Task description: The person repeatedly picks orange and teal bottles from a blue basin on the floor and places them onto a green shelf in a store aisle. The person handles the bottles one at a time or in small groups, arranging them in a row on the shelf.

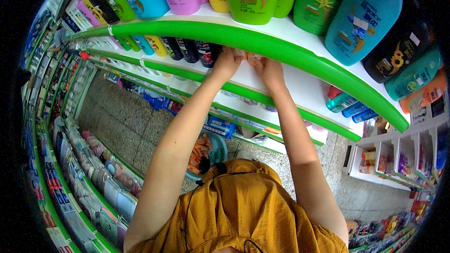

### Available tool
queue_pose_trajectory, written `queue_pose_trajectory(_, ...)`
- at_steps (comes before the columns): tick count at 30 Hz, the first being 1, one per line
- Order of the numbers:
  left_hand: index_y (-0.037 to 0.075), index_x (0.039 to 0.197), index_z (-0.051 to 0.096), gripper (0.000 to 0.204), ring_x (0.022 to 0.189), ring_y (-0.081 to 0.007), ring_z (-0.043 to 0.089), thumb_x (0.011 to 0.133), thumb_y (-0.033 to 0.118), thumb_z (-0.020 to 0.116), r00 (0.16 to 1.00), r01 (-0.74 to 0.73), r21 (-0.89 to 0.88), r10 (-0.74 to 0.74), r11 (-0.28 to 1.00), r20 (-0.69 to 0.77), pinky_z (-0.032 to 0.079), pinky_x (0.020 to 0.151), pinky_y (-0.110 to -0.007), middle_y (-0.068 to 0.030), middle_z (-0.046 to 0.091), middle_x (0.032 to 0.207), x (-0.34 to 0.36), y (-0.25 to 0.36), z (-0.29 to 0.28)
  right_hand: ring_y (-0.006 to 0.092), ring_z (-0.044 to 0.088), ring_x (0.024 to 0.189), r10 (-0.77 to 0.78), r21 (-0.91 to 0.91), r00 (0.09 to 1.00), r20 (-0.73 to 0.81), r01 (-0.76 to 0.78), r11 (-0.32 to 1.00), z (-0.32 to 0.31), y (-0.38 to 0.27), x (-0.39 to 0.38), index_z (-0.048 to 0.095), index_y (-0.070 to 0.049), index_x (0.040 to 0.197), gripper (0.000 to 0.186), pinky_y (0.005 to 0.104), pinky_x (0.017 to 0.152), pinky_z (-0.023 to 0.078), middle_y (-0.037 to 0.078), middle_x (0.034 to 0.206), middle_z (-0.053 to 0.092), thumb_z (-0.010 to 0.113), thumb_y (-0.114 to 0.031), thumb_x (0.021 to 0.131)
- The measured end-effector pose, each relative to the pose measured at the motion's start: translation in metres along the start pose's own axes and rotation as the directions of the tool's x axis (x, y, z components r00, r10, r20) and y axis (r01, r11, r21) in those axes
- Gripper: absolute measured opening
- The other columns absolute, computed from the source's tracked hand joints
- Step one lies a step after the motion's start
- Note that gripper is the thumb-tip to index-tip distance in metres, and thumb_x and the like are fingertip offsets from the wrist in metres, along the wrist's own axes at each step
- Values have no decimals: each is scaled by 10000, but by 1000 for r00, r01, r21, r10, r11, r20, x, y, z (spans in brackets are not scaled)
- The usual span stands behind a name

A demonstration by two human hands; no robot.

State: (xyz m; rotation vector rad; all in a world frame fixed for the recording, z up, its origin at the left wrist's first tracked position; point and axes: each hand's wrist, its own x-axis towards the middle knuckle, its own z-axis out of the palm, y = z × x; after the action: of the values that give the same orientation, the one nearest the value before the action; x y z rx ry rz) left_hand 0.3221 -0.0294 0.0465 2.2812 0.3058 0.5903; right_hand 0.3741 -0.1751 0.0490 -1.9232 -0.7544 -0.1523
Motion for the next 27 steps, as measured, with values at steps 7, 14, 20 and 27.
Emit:
queue_pose_trajectory(7,-27,1219,251,600,997,-413,458,751,137,589,975,-147,18,148,989,-168,387,840,-417,-276,454,1092,-29,17,-15,313,567,829,-76,41,995,-68,79,996,-2,-14,-4,489,-5,1060,369,356,727,440,193,914,582,607,-144,740)
queue_pose_trajectory(14,1,1100,483,278,994,-168,526,846,113,504,959,279,-468,-221,839,176,429,816,-265,-106,545,1076,-171,-22,-93,170,548,895,-69,295,995,-72,88,951,-21,-63,-80,424,9,1147,303,296,755,452,129,949,570,467,-78,860)
queue_pose_trajectory(20,22,797,563,226,552,-114,493,825,238,502,541,809,-319,-838,494,74,386,481,-263,-27,543,637,-447,-253,-88,148,558,808,171,148,604,778,-442,885,66,-32,-201,508,5,1041,262,261,725,452,88,884,575,516,-171,848)
queue_pose_trajectory(27,92,814,567,140,645,-206,575,746,210,537,-297,864,-266,-859,-428,417,453,596,-368,-60,583,729,-704,-243,-62,123,555,711,469,-331,31,882,-669,665,170,79,-363,528,-57,975,213,251,593,440,44,837,582,528,-205,820)
